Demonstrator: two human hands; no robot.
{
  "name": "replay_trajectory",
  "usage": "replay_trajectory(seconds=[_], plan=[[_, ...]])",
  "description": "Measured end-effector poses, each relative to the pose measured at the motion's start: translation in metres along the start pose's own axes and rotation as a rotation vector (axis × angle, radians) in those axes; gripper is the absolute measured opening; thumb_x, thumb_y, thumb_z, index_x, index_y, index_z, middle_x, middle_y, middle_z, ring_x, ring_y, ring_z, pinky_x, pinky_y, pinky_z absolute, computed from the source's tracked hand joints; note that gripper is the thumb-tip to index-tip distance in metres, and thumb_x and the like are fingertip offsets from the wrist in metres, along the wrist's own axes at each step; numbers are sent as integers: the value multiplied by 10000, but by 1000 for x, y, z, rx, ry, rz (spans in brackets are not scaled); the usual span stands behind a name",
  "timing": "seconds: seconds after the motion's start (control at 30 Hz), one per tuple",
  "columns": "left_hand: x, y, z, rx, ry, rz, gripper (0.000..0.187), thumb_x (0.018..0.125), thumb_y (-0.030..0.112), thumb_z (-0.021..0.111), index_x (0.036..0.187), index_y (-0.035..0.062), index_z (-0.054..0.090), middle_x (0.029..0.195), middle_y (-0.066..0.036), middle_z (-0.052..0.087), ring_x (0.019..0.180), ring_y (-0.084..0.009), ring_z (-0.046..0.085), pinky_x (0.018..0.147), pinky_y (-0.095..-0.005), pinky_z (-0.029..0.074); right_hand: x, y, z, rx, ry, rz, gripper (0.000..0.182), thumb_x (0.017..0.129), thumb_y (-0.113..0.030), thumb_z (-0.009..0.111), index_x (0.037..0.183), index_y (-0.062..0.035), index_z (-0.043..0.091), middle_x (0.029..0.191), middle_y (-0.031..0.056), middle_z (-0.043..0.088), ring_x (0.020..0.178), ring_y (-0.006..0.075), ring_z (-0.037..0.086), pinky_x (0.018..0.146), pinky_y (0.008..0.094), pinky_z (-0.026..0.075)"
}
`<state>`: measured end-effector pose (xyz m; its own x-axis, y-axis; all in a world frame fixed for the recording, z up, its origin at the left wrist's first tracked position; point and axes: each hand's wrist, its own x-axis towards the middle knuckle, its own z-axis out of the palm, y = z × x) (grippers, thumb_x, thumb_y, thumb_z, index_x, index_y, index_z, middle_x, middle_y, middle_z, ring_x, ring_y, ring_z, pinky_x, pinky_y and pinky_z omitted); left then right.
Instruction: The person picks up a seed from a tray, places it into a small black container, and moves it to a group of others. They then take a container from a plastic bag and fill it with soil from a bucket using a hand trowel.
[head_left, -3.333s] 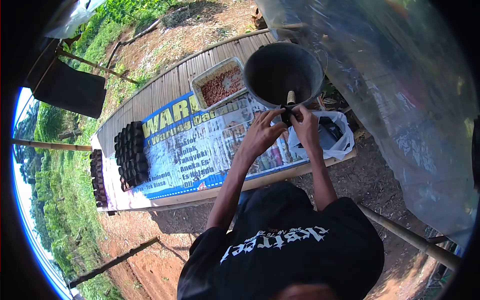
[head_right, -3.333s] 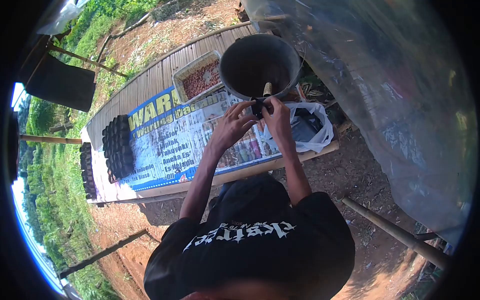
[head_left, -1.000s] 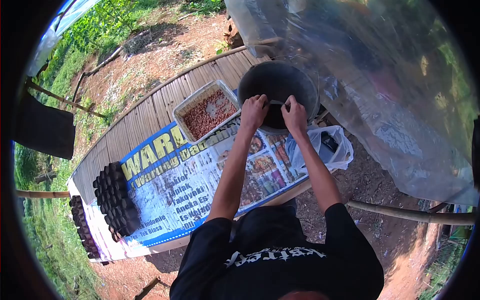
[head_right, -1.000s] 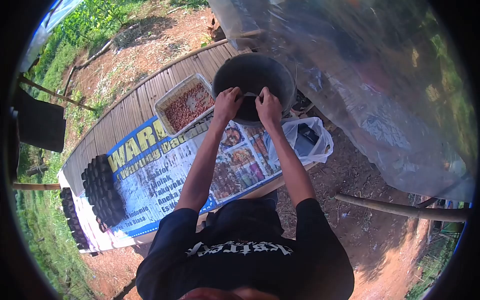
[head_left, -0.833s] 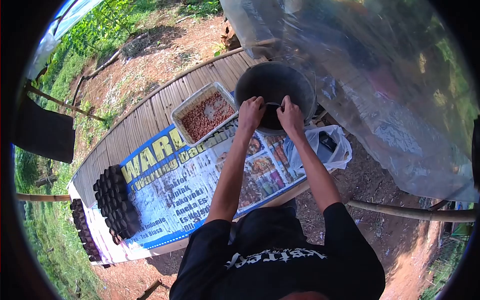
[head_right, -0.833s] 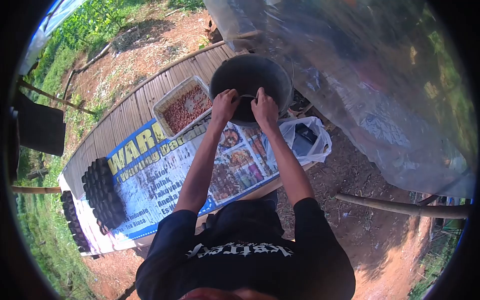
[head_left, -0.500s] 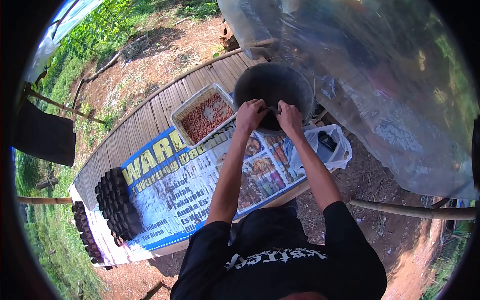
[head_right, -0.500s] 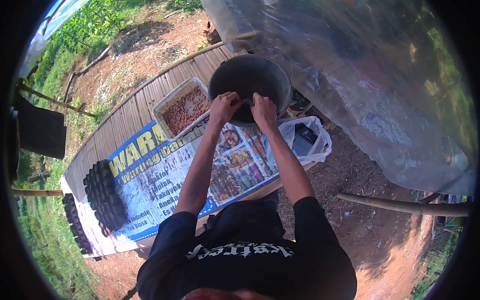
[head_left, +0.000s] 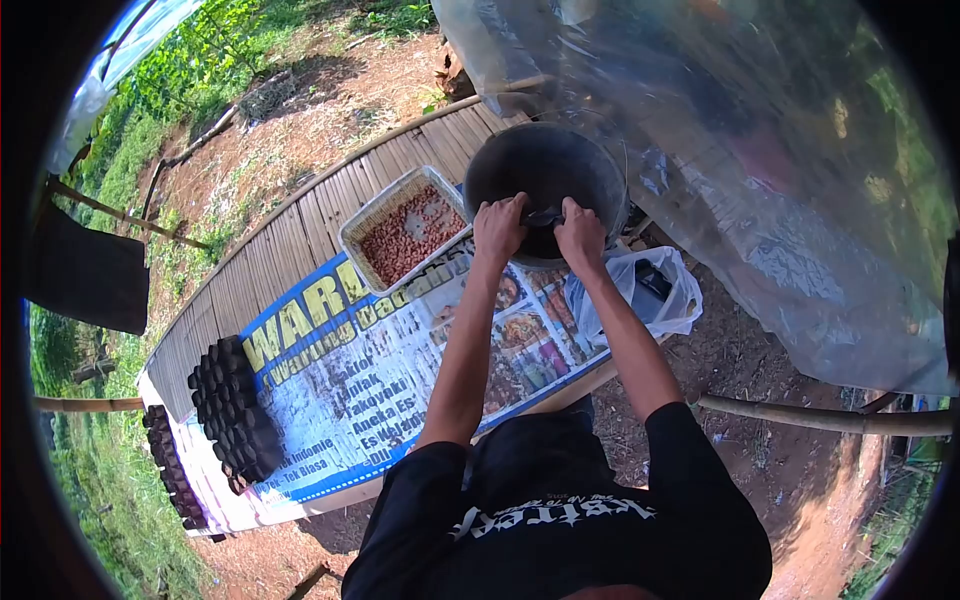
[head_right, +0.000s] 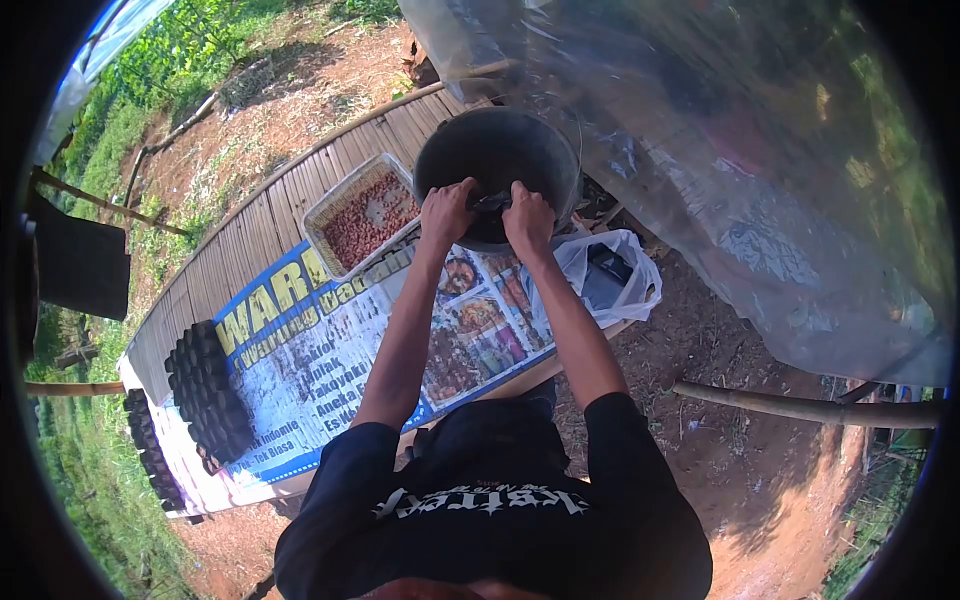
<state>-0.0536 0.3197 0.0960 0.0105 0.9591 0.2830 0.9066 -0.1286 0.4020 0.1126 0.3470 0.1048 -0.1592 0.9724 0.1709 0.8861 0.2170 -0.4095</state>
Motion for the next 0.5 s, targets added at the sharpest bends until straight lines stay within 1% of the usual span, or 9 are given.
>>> replay_trajectory(seconds=[0.17,0.27,0.37,0.47,0.5], plan=[[-2,7,-13,-90,17,36,377,728,202,788,1065,144,630,880,-50,668,882,-266,666,781,-396,453,-1,-5,-10,32,-63,-21,197,818,-151,744,921,-67,600,860,176,712,901,401,692,752,502,545],[-5,10,-20,-142,45,53,296,746,241,780,995,137,659,858,-50,658,861,-265,662,776,-395,457,0,-5,-9,50,-71,-28,197,822,-166,748,917,-67,606,856,172,712,892,399,692,746,498,543],[-4,1,-12,-170,84,115,211,749,234,774,894,112,680,829,-58,663,801,-299,679,708,-415,506,0,-4,-7,76,-80,-48,199,823,-168,749,920,-67,608,854,172,712,881,398,692,740,496,540],[-4,3,-13,-206,138,91,179,750,219,769,836,95,674,811,-72,652,770,-318,676,676,-428,518,1,-7,-12,98,-97,-48,207,816,-170,755,913,-65,606,859,174,713,880,397,691,741,498,538],[-4,3,-14,-213,118,76,175,750,211,763,840,95,667,811,-73,648,783,-315,670,698,-429,508,1,-6,-11,89,-96,-45,212,813,-173,758,911,-64,604,865,172,714,884,395,691,743,498,537]])
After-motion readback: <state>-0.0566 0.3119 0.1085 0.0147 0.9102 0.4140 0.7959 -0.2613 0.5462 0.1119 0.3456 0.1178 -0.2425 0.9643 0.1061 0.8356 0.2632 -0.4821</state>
